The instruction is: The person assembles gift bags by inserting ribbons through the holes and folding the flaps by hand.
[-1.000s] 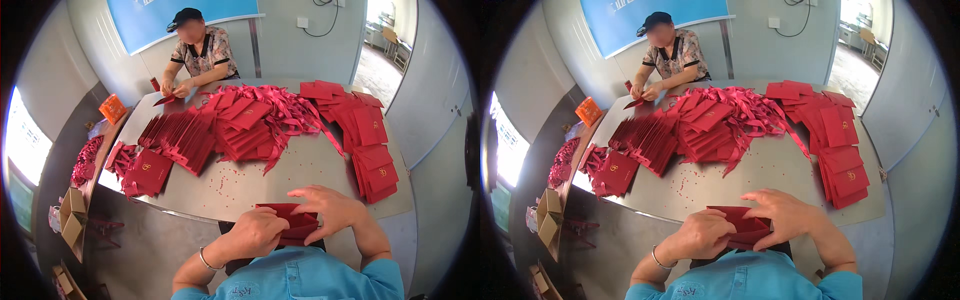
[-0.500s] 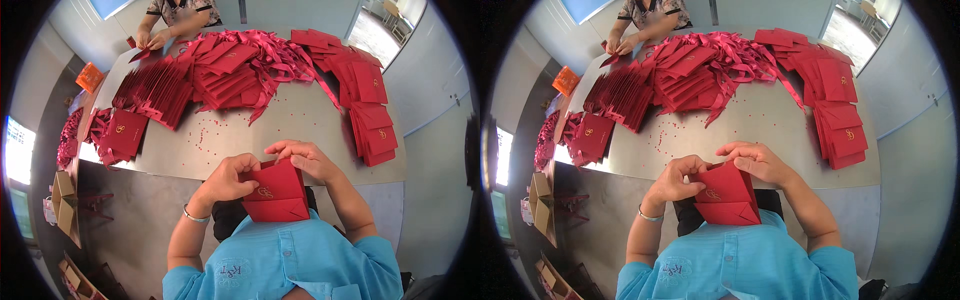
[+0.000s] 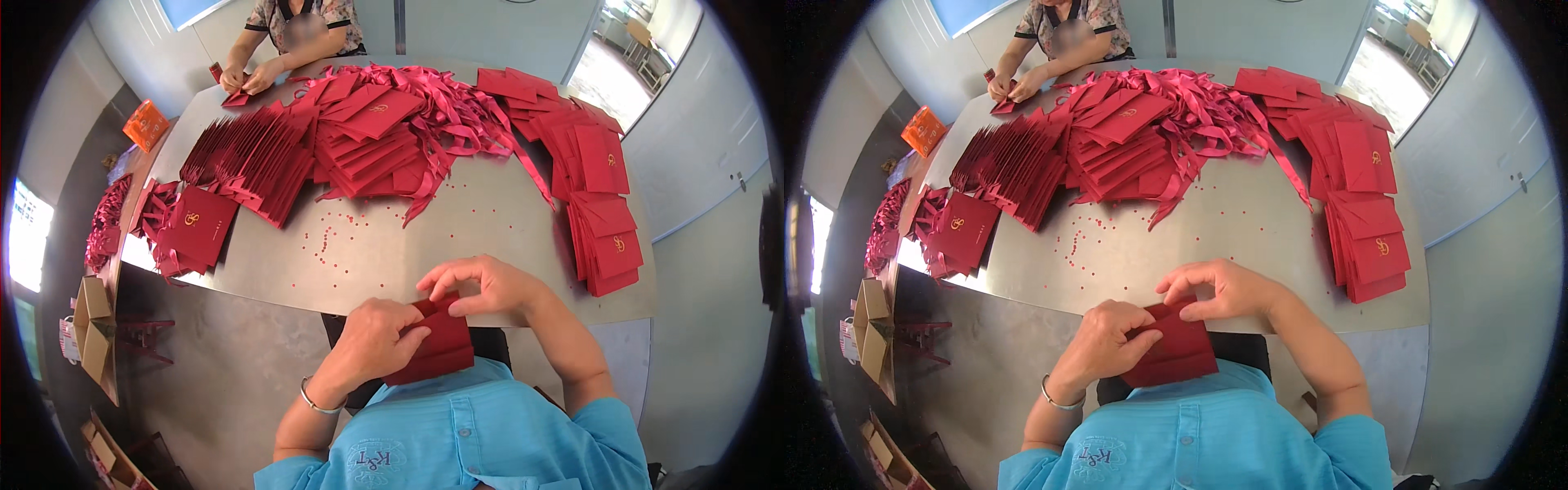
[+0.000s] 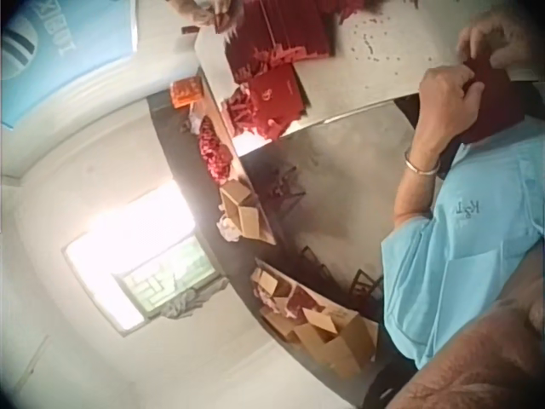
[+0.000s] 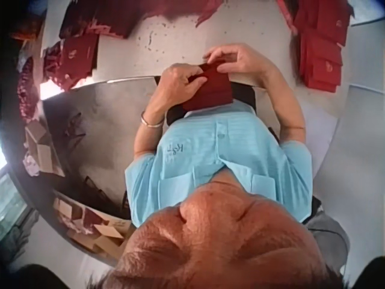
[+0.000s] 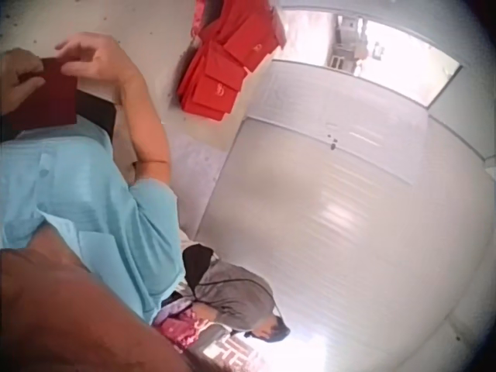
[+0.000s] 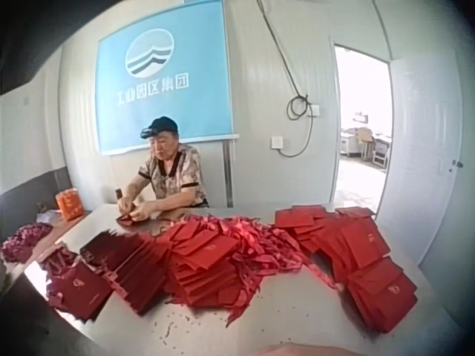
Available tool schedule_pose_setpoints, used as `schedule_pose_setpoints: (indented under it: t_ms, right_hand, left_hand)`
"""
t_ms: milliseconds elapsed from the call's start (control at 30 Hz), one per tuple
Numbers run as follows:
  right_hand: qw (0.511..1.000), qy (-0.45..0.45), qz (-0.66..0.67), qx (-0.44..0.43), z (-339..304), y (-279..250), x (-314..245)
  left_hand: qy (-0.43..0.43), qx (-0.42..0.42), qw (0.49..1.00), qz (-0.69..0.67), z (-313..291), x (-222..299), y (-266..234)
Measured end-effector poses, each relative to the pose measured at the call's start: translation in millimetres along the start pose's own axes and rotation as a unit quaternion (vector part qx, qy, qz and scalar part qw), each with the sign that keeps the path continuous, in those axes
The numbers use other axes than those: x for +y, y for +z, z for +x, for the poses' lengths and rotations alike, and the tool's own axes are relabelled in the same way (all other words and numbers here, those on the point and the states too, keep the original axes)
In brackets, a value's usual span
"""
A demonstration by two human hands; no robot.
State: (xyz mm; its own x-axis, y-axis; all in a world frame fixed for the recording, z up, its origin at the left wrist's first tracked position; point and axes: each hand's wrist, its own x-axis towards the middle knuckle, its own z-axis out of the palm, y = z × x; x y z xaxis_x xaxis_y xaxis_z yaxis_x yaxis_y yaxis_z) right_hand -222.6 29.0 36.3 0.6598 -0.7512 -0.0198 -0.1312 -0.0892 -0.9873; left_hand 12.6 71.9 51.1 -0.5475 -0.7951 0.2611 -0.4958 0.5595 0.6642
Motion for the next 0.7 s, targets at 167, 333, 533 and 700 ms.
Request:
schedule_pose_setpoints:
  t_ms: [167, 333, 533, 700]
  right_hand:
    - [0.975, 0.001, -0.144, 0.171, 56.6, -55.1, 24.7]
    - [0.788, -0.186, -0.51, 0.29, 100.4, -77.4, 58.7]
    - [0.796, -0.237, -0.49, 0.264, 96.2, -63.8, 50.9]
    - [0.889, -0.213, -0.267, 0.304, 45.4, -67.3, 39.1]
  left_hand:
    - [-0.108, -0.012, 0.993, -0.044, -7.3, -6.5, 9.9]
    - [-0.105, -0.003, 0.993, -0.045, -10.9, -11.1, 10.9]
    - [-0.142, 0.016, 0.986, -0.09, -17.4, -17.8, 1.8]
    - [-0.176, -0.005, 0.976, -0.125, -8.3, -35.2, -6.2]
